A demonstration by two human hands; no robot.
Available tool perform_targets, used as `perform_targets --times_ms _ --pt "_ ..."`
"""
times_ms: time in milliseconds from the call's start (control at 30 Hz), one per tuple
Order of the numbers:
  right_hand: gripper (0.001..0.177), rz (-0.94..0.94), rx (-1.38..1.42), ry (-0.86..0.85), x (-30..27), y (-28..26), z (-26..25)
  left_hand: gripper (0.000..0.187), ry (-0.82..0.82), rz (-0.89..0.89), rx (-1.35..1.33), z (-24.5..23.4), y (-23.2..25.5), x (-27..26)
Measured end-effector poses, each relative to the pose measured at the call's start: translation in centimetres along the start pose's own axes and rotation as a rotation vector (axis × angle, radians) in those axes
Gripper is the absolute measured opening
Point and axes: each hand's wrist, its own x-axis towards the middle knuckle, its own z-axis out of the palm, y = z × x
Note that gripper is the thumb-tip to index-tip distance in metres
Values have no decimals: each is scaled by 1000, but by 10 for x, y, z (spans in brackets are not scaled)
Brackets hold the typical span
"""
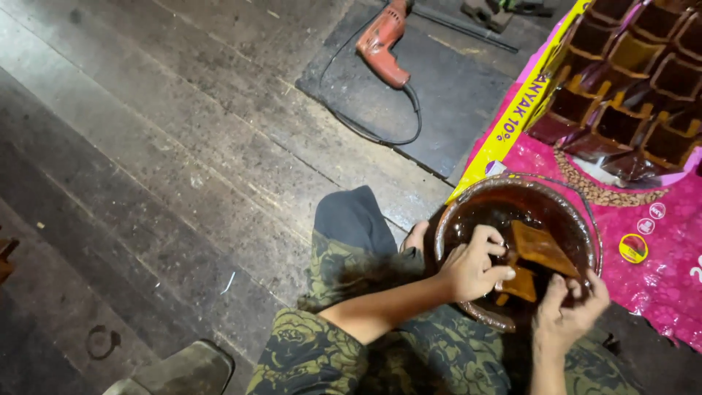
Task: Dipping small wooden components into a bowl of stain and arranging them on a drying rack.
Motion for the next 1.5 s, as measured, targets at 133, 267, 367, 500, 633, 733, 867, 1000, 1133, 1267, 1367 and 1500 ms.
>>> perform_targets --times_ms 133,267,367,500,633,733,867,1000,1133,1267,1367,1500 --pt "49 -103 -45 225 -1 -34 -4 77 1 158 -40 -1 4 -16" --pt "39 -25 -23 191 5 -24 13 68 61 166 6 2 -11 0" --pt "38 43 5 157 -8 -14 9 66 6 134 31 -1 -14 -4" --pt "42 -68 25 354 -22 21 10 44 161 466 68 -3 -13 -12" --pt "38 47 -85 205 -19 23 17 61 114 189 50 2 -18 -3" --pt "40 -22 -16 289 -30 36 12 48 138 363 99 -2 -12 -14" --pt "37 3 -27 304 -30 33 22 55 226 388 49 8 -32 -3" --pt "39 -50 -6 348 -42 39 6 47 220 554 -28 14 -53 -4" --pt "38 -103 -62 203 -23 19 16 61 287 321 -289 25 -42 -7" --pt "31 -93 -2 267 -17 -8 7 70 119 212 -9 6 -14 -20" --pt "29 -83 -40 228 -19 -9 8 73 61 166 32 4 -9 -18" --pt "37 -204 -61 258 -12 -45 11 77 0 231 67 8 -18 -19"
